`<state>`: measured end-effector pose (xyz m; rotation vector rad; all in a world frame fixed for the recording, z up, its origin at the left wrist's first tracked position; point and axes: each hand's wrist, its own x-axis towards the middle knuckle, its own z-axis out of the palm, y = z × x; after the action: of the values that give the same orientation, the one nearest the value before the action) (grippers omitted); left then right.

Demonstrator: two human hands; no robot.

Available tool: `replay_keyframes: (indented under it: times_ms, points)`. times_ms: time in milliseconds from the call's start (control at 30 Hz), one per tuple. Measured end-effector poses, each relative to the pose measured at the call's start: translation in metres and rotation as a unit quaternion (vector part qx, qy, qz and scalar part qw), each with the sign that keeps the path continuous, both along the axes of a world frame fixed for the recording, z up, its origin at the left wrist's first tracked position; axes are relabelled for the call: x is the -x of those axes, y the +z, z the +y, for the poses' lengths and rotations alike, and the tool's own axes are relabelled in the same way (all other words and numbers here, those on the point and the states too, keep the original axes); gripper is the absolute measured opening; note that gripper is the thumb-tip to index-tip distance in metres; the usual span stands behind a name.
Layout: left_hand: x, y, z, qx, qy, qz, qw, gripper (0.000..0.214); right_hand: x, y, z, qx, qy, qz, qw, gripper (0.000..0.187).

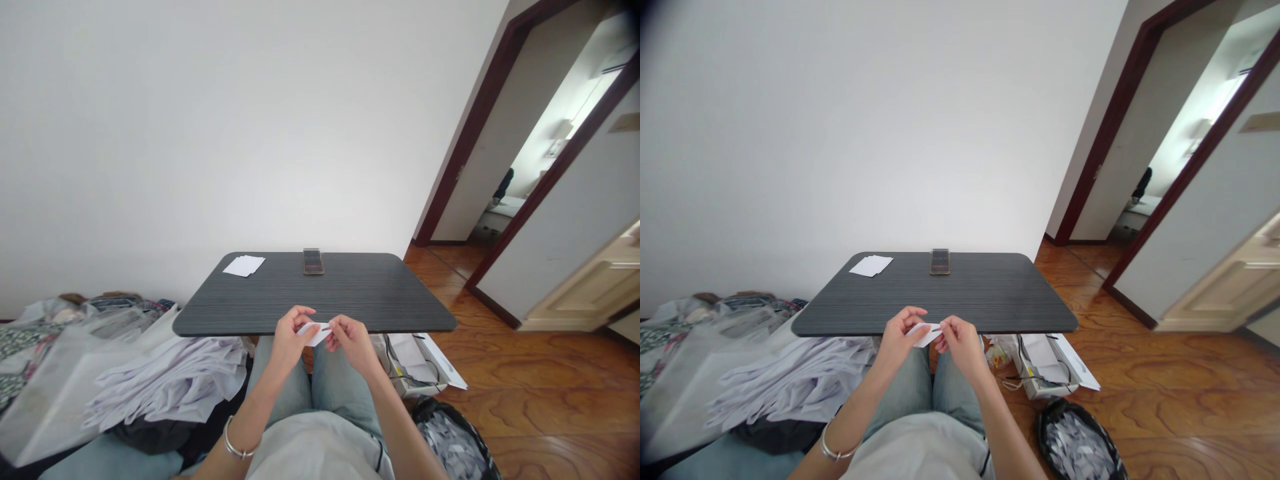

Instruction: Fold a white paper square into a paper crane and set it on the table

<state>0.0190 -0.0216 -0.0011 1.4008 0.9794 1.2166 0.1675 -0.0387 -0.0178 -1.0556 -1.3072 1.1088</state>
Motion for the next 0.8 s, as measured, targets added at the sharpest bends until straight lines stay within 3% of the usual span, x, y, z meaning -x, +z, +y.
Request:
replay_keyframes:
  times_ms: [267, 567, 800]
  points:
    - [0.0038, 0.002, 0.0018, 0.013, -0.003, 0.0, 1.0, 0.035, -0.0003, 0.0031, -0.001, -0.002, -0.002, 0.0, 1.0, 0.035]
    - [0.0064, 0.0055, 0.001, 0.06, -0.006, -0.03, 0.998, 0.04, -0.0025, 0.0071, -0.0025, -0.029, -0.077, 0.053, 0.995, 0.031]
    - [0.0065, 0.0039, 0.0025, 0.059, -0.03, -0.013, 0.998, 0.039, -0.0024, 0.0061, -0.0011, -0.013, -0.028, -0.026, 0.999, 0.027]
